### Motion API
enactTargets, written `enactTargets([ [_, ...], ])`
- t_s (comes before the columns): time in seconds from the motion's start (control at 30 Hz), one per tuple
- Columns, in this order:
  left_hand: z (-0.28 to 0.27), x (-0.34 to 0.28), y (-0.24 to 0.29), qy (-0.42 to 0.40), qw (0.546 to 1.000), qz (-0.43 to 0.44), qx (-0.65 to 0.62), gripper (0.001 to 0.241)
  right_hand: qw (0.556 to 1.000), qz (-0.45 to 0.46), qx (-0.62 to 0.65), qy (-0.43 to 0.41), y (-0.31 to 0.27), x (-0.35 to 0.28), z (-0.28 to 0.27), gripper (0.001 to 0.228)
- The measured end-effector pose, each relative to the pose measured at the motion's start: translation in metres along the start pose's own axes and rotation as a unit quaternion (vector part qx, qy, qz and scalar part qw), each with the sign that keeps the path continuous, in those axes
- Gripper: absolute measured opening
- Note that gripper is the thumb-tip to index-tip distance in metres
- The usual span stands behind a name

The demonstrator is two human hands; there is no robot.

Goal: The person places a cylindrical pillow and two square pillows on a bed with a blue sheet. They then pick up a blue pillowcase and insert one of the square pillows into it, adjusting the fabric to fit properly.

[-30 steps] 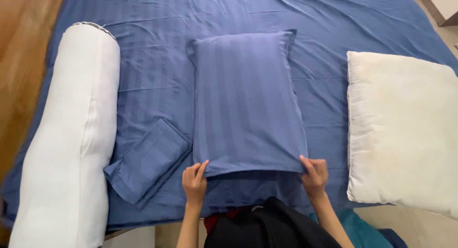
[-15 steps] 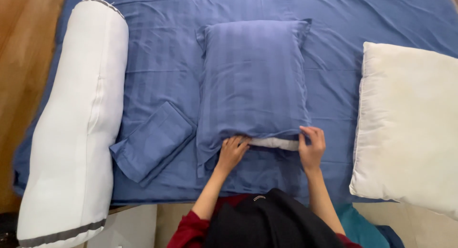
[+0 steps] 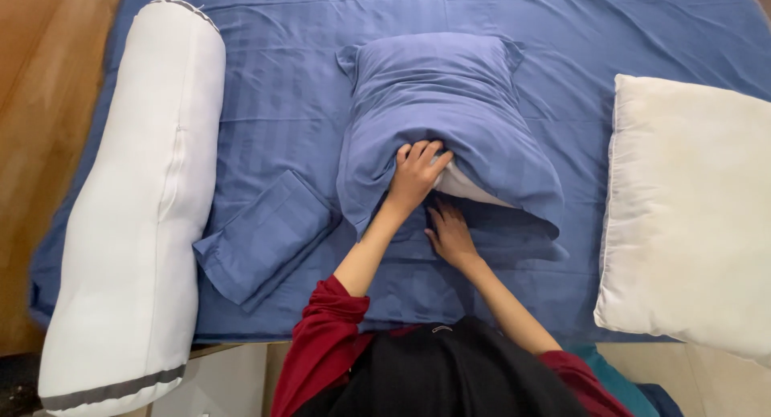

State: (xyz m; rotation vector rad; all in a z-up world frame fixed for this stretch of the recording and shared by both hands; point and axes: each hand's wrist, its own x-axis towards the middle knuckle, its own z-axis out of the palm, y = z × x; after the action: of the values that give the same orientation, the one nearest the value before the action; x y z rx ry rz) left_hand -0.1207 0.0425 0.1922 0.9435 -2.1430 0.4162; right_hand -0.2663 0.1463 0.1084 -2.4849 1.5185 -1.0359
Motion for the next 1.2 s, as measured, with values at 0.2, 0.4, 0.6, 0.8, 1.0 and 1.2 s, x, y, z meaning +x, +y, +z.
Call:
enactTargets([
  [0.2, 0.003, -0.026, 0.000, -0.009, 1.000, -0.015, -0.023, 0.035, 0.959, 0.183, 0.034, -0.216, 0.045, -0.031, 0.074, 0.058],
  [0.4, 0.013, -0.041, 0.006, -0.009, 0.999, -0.018, -0.038, 0.034, 0.997, 0.035, -0.068, -0.003, 0.069, -0.009, 0.101, 0.050],
  [0.6, 0.014, -0.045, 0.009, -0.008, 0.999, -0.035, -0.034, 0.034, 0.973, 0.173, -0.024, -0.149, 0.044, -0.035, 0.103, 0.030],
  [0.8, 0.011, -0.115, 0.035, -0.089, 0.988, -0.052, -0.115, 0.033, 0.996, 0.039, 0.018, -0.082, -0.024, -0.076, -0.020, 0.017],
  [1.0, -0.035, -0.140, 0.070, -0.153, 0.950, 0.007, -0.273, 0.021, 0.996, 0.060, 0.065, -0.024, -0.033, -0.077, -0.065, 0.018],
  [1.2, -0.035, -0.141, 0.065, -0.278, 0.900, -0.078, -0.326, 0.011, 0.997, 0.054, -0.024, -0.044, -0.011, -0.078, -0.078, 0.023],
])
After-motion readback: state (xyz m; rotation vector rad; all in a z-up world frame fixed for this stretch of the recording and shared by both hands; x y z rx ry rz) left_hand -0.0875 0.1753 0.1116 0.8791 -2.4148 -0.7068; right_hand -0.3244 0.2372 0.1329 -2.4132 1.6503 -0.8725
